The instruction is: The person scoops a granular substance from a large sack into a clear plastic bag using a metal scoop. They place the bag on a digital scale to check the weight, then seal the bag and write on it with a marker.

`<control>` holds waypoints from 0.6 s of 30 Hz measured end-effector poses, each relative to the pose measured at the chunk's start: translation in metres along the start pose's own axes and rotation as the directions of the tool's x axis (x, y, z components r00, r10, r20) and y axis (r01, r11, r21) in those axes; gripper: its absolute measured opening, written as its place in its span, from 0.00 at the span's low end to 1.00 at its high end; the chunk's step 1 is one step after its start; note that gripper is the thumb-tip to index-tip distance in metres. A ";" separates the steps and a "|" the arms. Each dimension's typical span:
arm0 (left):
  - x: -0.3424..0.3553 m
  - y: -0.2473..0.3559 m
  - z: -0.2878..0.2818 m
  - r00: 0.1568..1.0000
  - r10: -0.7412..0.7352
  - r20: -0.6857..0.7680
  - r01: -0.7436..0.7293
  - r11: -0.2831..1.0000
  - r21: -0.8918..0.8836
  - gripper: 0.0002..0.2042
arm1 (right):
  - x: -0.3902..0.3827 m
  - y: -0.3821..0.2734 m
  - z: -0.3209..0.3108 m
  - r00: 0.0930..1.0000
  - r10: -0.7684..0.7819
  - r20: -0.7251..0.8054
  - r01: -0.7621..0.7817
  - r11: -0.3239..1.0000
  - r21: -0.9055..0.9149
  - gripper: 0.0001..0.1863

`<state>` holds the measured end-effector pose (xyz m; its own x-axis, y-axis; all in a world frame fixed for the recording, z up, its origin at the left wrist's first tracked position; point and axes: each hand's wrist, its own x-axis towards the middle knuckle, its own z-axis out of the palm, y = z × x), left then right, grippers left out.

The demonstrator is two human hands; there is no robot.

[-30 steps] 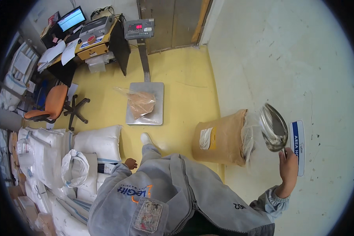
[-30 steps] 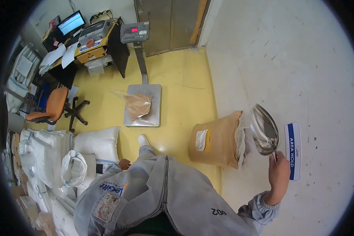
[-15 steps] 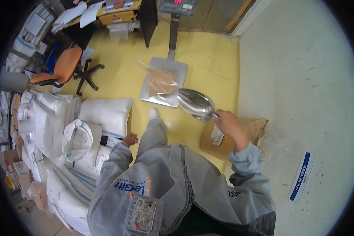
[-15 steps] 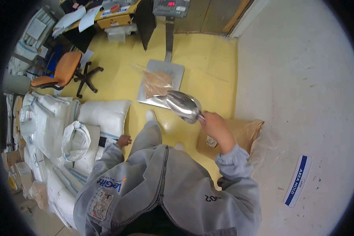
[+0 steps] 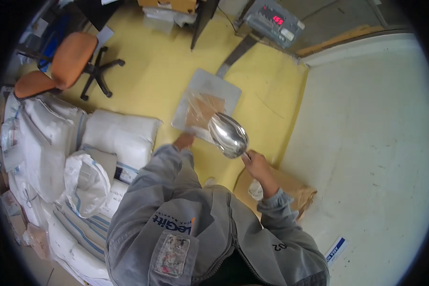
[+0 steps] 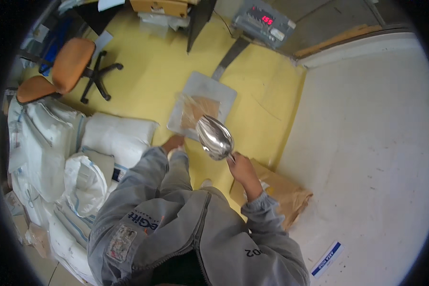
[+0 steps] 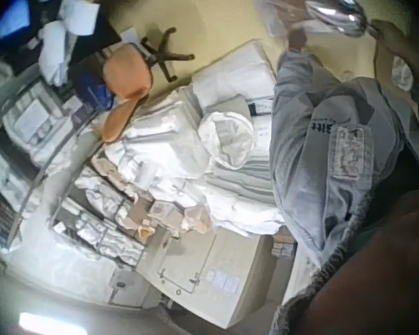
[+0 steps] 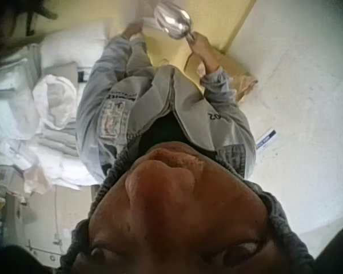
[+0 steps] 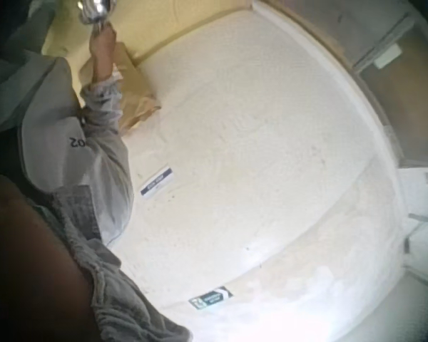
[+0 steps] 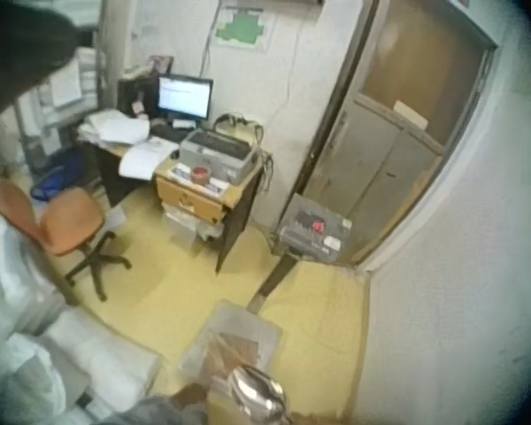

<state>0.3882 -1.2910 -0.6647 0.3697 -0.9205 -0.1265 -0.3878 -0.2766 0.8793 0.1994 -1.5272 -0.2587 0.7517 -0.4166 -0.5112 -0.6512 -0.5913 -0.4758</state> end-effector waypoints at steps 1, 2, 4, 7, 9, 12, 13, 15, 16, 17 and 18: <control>-0.014 0.003 0.005 0.994 -0.051 0.092 0.049 0.999 0.023 0.13 | -0.003 0.007 0.000 0.999 0.014 -0.037 -0.013 0.999 0.043 0.16; -0.037 0.008 0.000 0.979 -0.117 0.165 0.113 0.993 0.034 0.13 | -0.008 0.010 -0.004 0.997 0.019 -0.073 -0.012 0.995 0.100 0.16; -0.092 0.018 -0.029 0.913 -0.349 0.211 0.355 0.935 0.014 0.12 | -0.011 -0.004 -0.018 0.996 0.073 -0.057 -0.062 0.985 0.162 0.16; -0.177 0.034 -0.067 0.785 -0.581 0.215 0.590 0.807 0.024 0.10 | -0.005 -0.006 -0.026 0.995 0.054 -0.080 -0.034 0.972 0.234 0.17; -0.243 0.048 -0.075 0.719 -0.670 0.185 0.679 0.734 0.018 0.09 | 0.006 -0.020 -0.026 0.996 -0.009 -0.087 0.034 0.955 0.294 0.17; -0.311 0.075 -0.083 0.673 -0.725 0.146 0.732 0.681 0.011 0.07 | 0.036 -0.030 -0.018 0.982 -0.162 -0.100 0.181 0.957 0.227 0.17; -0.332 0.082 -0.081 0.661 -0.739 0.130 0.746 0.666 -0.011 0.07 | 0.042 -0.047 -0.017 0.980 -0.189 -0.067 0.199 0.955 0.219 0.17; -0.347 0.094 -0.086 0.662 -0.740 0.119 0.747 0.663 -0.038 0.06 | 0.047 -0.075 -0.026 0.980 -0.197 -0.026 0.198 0.961 0.194 0.17; -0.357 0.096 -0.083 0.668 -0.738 0.095 0.744 0.665 -0.066 0.06 | 0.049 -0.088 -0.021 0.968 -0.246 -0.046 0.250 0.945 0.209 0.18; -0.358 0.095 -0.083 0.679 -0.730 0.075 0.734 0.673 -0.088 0.06 | 0.051 -0.098 -0.015 0.955 -0.288 -0.074 0.297 0.930 0.218 0.18; -0.360 0.093 -0.079 0.692 -0.721 0.041 0.720 0.684 -0.121 0.06 | 0.054 -0.114 -0.010 0.937 -0.337 -0.090 0.349 0.912 0.217 0.18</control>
<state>0.2858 -0.9636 -0.5013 0.5007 -0.4487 -0.7403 0.1034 -0.8181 0.5657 0.3157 -1.4894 -0.2246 0.9334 -0.2532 -0.2542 -0.3540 -0.5343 -0.7676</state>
